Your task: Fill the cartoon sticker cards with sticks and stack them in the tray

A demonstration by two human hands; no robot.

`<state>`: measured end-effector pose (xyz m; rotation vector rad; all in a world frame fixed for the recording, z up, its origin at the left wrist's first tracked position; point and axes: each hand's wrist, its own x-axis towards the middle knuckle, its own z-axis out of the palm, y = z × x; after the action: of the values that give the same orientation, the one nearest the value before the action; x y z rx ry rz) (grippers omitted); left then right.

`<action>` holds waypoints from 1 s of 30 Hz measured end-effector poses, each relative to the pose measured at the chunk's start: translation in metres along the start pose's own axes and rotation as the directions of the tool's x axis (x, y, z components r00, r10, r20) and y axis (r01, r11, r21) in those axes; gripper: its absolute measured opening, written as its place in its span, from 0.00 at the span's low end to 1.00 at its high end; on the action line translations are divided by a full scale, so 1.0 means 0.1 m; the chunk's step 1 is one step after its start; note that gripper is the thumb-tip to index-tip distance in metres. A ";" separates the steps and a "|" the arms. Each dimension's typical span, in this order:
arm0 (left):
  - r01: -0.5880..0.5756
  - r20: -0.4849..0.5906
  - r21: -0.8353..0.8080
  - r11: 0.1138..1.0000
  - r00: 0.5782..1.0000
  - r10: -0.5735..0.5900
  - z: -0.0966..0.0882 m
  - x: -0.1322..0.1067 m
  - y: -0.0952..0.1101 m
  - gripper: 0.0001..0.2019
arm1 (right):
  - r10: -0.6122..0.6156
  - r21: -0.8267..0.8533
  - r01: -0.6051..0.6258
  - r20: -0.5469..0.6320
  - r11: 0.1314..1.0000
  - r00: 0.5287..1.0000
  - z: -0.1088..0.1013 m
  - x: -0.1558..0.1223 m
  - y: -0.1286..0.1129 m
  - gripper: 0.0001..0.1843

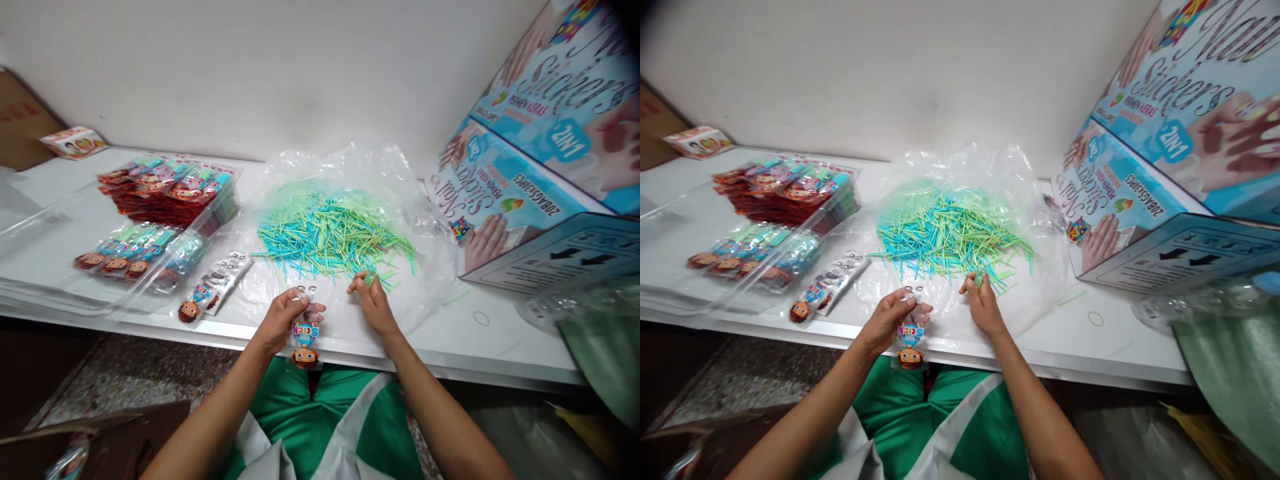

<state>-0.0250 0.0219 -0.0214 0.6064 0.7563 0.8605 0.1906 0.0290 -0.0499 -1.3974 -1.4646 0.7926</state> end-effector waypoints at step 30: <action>-0.027 0.027 0.126 0.992 0.999 0.024 0.08 0.00 -0.04 0.14 | 0.028 -0.108 -0.016 0.105 0.994 0.994 0.07 -0.19 0.03 0.15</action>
<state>-0.0174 0.0184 -0.0198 0.7397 0.7854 0.8314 0.1835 0.0122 -0.0589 -1.4724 -1.5960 0.8237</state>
